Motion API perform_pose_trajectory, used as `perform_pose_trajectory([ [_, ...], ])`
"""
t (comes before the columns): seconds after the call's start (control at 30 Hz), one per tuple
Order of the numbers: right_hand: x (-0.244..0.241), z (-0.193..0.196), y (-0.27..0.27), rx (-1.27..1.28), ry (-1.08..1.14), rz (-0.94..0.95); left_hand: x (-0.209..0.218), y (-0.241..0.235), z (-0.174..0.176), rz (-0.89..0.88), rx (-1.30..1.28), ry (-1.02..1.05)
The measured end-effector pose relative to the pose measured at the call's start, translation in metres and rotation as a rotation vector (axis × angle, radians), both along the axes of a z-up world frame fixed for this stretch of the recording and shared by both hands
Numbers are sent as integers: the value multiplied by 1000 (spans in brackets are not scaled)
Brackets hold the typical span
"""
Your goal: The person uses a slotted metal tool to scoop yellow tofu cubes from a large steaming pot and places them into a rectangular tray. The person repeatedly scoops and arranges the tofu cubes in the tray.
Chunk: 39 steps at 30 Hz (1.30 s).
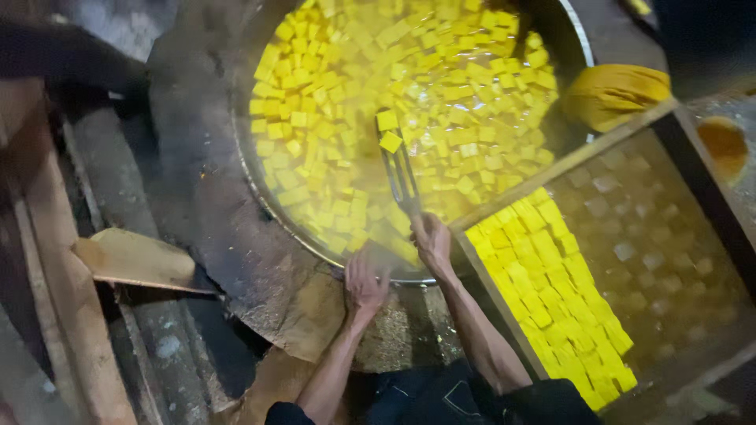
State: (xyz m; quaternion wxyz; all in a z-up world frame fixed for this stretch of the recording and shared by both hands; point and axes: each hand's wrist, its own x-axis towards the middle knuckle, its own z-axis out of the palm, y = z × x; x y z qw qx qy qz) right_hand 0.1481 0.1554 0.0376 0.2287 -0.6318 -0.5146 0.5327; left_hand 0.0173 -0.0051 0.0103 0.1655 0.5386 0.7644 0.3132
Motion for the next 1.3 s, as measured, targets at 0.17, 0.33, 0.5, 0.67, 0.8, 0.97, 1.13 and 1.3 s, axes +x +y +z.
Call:
perform_pose_trajectory([
  [0.17,102,71,-28,357,-11,-32,8,-5,-28,-5,-2,162],
  [0.33,282,110,-99,176,-24,-222,11,-22,-52,-83,-96,195],
  [0.5,473,140,-236,256,-323,-358,46,22,-28,-147,111,218],
  [0.67,596,161,-338,202,-713,-386,164,68,35,-339,268,-3],
  [0.8,652,166,-352,145,-882,-210,283,94,68,-517,339,-100],
  [0.97,674,167,-330,277,-1157,62,416,78,59,-755,341,-234],
  [1.13,685,169,-324,358,-1112,49,514,48,31,-990,170,-238],
  [1.3,676,136,-356,349,-867,-495,583,24,1,-1118,183,111],
])
